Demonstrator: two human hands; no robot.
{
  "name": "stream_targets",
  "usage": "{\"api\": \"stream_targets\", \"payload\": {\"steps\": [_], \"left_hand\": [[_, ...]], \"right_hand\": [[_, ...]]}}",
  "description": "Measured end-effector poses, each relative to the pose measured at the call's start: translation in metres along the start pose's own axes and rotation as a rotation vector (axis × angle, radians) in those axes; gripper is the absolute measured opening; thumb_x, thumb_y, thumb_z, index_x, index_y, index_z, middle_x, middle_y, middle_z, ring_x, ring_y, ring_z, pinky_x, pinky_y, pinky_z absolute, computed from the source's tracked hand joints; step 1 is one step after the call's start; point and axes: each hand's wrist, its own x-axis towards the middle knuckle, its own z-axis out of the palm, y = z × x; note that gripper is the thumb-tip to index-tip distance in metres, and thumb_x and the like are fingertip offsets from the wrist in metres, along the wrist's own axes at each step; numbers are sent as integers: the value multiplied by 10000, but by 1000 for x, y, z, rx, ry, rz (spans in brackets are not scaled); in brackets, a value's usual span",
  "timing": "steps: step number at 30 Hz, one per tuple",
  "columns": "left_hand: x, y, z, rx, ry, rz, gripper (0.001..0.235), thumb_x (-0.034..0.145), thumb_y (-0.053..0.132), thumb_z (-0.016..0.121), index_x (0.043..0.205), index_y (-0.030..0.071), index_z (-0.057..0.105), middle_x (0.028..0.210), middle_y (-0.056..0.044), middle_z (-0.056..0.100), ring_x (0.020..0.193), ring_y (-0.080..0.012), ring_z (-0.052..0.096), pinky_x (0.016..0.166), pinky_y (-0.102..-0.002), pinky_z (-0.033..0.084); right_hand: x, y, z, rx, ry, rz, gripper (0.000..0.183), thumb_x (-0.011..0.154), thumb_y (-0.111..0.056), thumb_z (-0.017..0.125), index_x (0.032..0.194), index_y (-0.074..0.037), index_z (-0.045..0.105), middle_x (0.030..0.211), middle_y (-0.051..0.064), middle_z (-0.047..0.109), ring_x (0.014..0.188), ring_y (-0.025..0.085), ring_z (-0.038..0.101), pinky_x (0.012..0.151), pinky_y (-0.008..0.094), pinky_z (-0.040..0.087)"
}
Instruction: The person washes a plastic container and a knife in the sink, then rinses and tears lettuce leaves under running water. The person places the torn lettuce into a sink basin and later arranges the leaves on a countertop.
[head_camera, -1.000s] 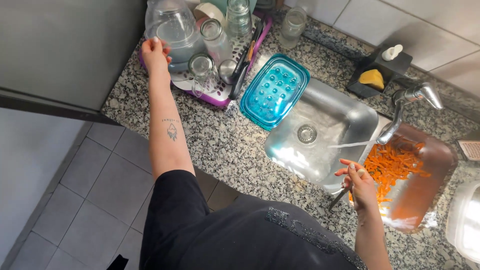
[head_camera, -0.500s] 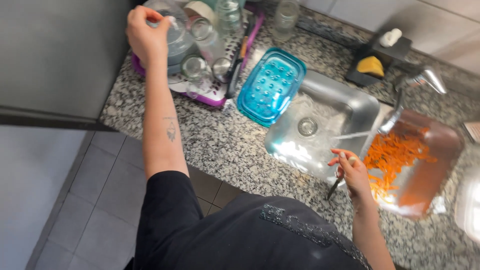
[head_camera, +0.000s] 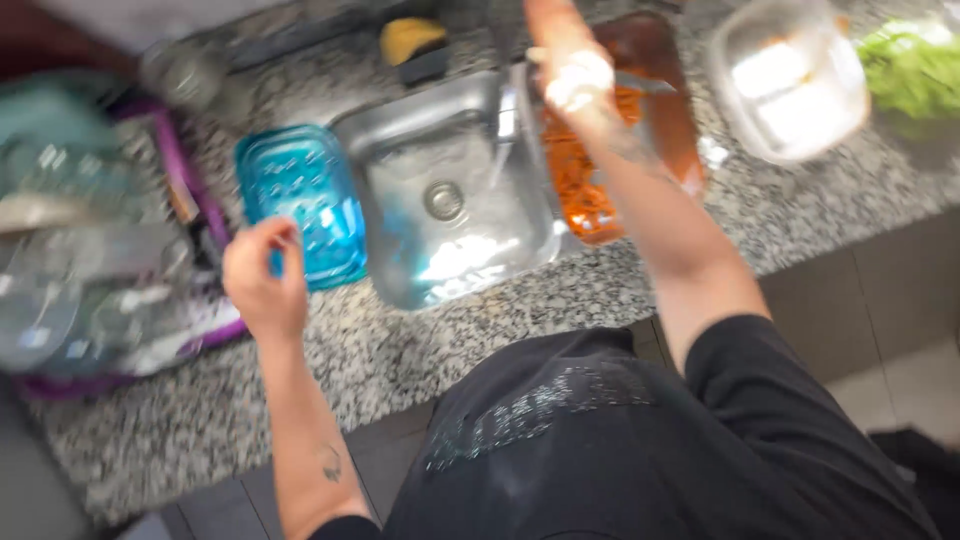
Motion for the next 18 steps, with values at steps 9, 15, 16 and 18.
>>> {"api": "stream_targets", "payload": {"steps": [9, 15, 16, 18], "left_hand": [[-78, 53, 66, -278, -543, -745, 149, 876, 169, 600, 989, 147, 695, 939, 1, 662, 800, -110, 575, 627, -248, 470], [-66, 80, 71, -280, -588, -756, 158, 891, 178, 576, 992, 140, 691, 953, -4, 665, 833, -115, 589, 674, -266, 477], [-62, 85, 71, -284, -597, -745, 164, 895, 171, 572, 1006, 134, 687, 972, -8, 665, 852, -120, 586, 685, -264, 476], [-58, 95, 69, -285, -614, -725, 171, 899, 164, 567, 1020, 129, 683, 991, -13, 664, 871, -126, 584, 696, -262, 476]], "right_hand": [[33, -19, 23, 815, -556, 218, 1019, 542, 227, 570, 1460, -56, 231, 1518, 101, 155, 1313, 311, 426, 934, 373, 497], [17, -10, 25, 904, -482, 320, 1038, 621, 200, 566, 1515, -195, 215, 1543, -64, 23, 658, 220, 566, 594, 382, 486], [21, -1, 18, 1002, -613, 371, 941, 676, 142, 502, 1484, -260, 235, 1524, -121, 78, 769, 285, 601, 598, 419, 498], [14, 26, -11, 1100, -745, 435, 851, 731, 85, 438, 1454, -326, 256, 1505, -177, 133, 880, 350, 636, 603, 456, 509]]}}
